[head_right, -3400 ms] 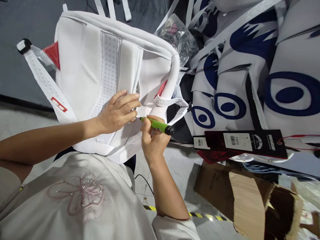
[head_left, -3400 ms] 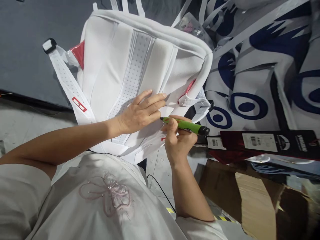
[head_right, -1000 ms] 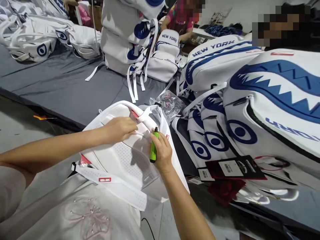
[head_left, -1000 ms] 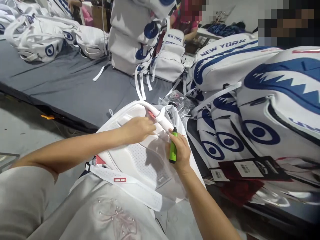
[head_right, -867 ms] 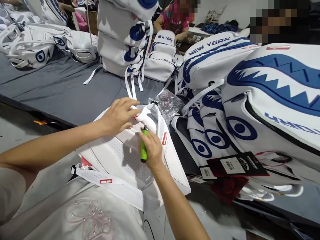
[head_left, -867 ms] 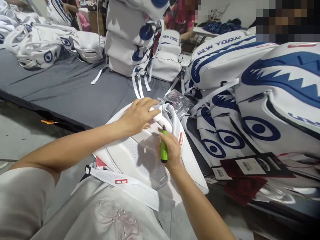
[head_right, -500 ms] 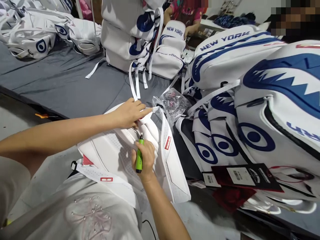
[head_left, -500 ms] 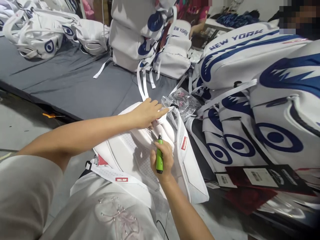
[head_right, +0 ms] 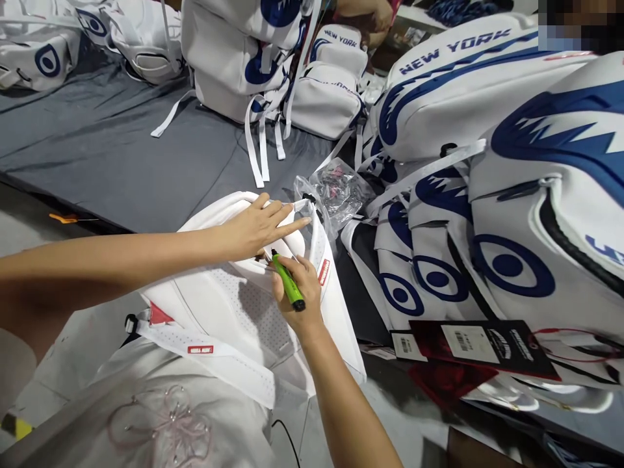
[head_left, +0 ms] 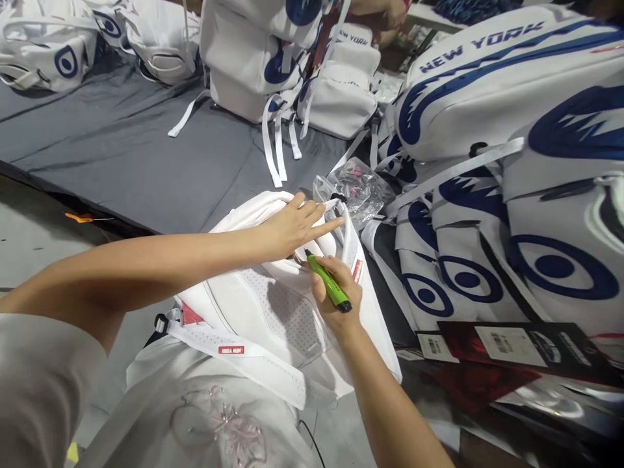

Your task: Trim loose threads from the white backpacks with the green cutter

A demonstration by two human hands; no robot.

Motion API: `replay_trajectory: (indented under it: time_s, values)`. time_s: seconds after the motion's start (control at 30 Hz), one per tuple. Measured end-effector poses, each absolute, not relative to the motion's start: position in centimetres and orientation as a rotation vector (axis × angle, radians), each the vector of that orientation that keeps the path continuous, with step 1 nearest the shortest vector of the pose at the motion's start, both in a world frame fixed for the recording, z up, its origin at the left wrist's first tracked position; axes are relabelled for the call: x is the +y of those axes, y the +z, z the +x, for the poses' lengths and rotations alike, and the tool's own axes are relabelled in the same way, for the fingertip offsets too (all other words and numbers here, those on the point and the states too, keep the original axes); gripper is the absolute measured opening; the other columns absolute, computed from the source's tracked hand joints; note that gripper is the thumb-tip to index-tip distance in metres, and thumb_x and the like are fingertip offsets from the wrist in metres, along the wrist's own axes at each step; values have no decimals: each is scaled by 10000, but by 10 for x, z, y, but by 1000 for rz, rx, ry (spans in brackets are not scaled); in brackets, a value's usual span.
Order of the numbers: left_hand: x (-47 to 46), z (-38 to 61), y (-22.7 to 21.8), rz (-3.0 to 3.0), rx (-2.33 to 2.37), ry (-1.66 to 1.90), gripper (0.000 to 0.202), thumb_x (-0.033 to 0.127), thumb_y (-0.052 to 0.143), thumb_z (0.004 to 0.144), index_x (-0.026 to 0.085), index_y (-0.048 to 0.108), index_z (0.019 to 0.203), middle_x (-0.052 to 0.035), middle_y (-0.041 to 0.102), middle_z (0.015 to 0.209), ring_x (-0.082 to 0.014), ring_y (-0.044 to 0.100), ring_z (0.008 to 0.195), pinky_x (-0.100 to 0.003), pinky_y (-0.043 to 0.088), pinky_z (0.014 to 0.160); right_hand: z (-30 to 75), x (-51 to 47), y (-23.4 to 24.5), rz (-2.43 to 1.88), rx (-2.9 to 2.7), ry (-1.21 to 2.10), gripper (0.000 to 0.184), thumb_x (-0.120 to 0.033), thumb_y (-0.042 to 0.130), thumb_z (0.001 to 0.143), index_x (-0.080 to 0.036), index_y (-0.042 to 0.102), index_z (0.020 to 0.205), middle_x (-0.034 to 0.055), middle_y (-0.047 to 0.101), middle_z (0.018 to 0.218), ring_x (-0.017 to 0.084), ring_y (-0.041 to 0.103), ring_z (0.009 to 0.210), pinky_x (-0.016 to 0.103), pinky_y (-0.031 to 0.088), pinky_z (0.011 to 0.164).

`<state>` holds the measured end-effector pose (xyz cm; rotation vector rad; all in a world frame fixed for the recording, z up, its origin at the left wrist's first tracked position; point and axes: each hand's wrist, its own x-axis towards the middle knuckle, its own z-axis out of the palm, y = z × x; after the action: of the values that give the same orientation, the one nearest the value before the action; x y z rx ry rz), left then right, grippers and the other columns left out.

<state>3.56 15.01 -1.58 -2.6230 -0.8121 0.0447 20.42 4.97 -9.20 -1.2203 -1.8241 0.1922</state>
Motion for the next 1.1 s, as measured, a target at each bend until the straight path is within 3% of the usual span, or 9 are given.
replay_trajectory:
  time_s: [0.1,0.27,0.4,0.63,0.8,1.1]
  values:
    - [150,35,-18,-2614,-798,-4,828,351,619,909,141,196,1589,-201,386,1556,-353,449,1339,-497,321,1119,218,54,-73,-1137,-1996,244,245,-289,645,921,-272,654,1165,55,774,1041,251,726,983,524,492,1053]
    - [151,39,-19,-2608,-857,29,805,364,643,880,89,295,1552,-186,409,1545,-339,500,1258,-473,363,1097,227,63,-47,-1221,-1990,537,197,-305,639,923,-237,726,1086,82,737,1072,238,697,1010,399,563,882]
    - [154,44,-20,-2590,-894,94,780,351,626,884,98,310,1551,-196,375,1568,-339,492,1280,-471,358,1110,222,79,-40,-1214,-2041,701,158,-264,626,912,-233,732,1025,59,761,1026,231,710,966,394,560,885]
    - [152,53,-24,-2579,-1116,165,816,387,657,867,192,293,1570,-145,231,1653,-376,274,1483,-497,205,1223,225,75,-43,-1238,-2247,503,208,-235,599,929,-211,708,1104,94,753,1056,253,709,951,448,534,862]
    - [154,55,-25,-2576,-1093,157,781,380,636,867,184,322,1555,-143,283,1633,-346,375,1413,-471,263,1190,228,68,-50,-1246,-2194,493,222,-229,611,933,-222,688,1141,82,744,1054,243,699,975,446,538,868]
    - [158,54,-25,-2664,-1078,113,818,321,642,838,147,297,1558,-164,335,1596,-354,382,1395,-486,286,1182,229,77,-37,-1331,-2168,724,204,-248,626,929,-248,707,1117,67,746,1061,232,711,960,395,572,865]
